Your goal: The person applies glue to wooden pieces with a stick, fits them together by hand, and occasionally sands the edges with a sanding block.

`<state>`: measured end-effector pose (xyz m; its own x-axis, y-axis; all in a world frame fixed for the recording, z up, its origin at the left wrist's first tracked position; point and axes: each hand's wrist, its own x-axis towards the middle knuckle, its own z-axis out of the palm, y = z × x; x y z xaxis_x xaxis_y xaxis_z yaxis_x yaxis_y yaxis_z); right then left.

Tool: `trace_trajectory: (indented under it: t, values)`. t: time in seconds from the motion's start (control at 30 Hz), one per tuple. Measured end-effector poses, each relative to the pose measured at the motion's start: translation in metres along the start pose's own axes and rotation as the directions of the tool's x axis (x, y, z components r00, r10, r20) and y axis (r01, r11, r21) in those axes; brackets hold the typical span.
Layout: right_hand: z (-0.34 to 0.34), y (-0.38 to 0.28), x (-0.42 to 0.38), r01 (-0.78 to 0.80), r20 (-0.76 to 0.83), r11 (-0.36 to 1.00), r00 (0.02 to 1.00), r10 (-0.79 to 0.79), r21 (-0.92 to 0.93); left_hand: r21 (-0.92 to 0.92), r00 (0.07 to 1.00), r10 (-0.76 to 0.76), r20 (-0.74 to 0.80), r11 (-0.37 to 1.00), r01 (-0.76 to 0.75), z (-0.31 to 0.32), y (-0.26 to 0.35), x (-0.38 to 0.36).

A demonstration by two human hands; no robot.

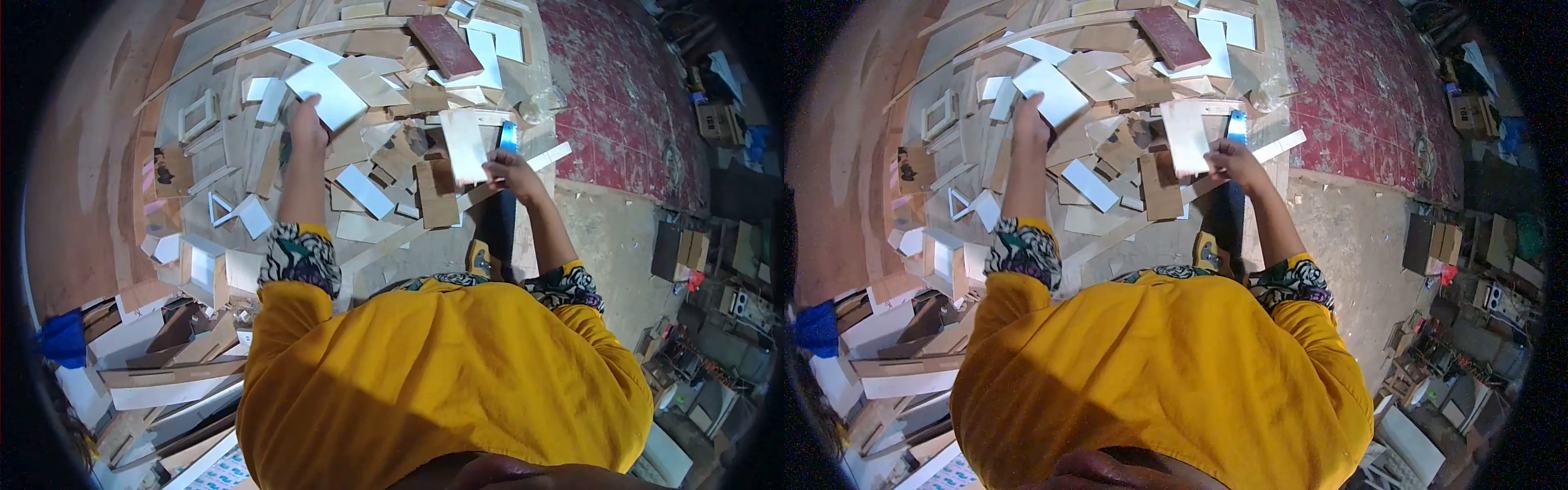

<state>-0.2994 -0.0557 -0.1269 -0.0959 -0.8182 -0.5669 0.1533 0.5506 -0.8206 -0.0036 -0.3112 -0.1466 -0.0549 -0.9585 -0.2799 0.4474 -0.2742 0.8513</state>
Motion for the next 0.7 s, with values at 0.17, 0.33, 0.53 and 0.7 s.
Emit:
trace_trajectory:
  t: [0.17, 0.33, 0.53, 0.7]
  values:
    - [0.03, 0.034, -0.014, -0.067, 0.029, 0.996, 0.997, 0.069, -0.055, 0.291, 0.986, 0.148, -0.081, 0.949, -0.119, 0.007, -0.015, 0.055]
    - [0.038, 0.057, -0.012, -0.084, 0.001, 0.991, 0.996, 0.085, -0.104, 0.924, 0.607, 0.767, 0.206, 0.052, -0.38, 0.023, -0.007, 0.013]
    - [0.046, 0.051, -0.017, 0.035, -0.064, 0.933, 0.996, -0.061, -0.358, 0.866, 0.93, -0.015, 0.367, 0.37, -0.336, 0.028, -0.02, -0.163]
    - [0.048, 0.052, -0.025, 0.122, -0.019, 0.96, 0.991, -0.13, -0.252, 0.759, 0.866, -0.235, 0.441, 0.613, -0.22, -0.015, -0.067, -0.255]
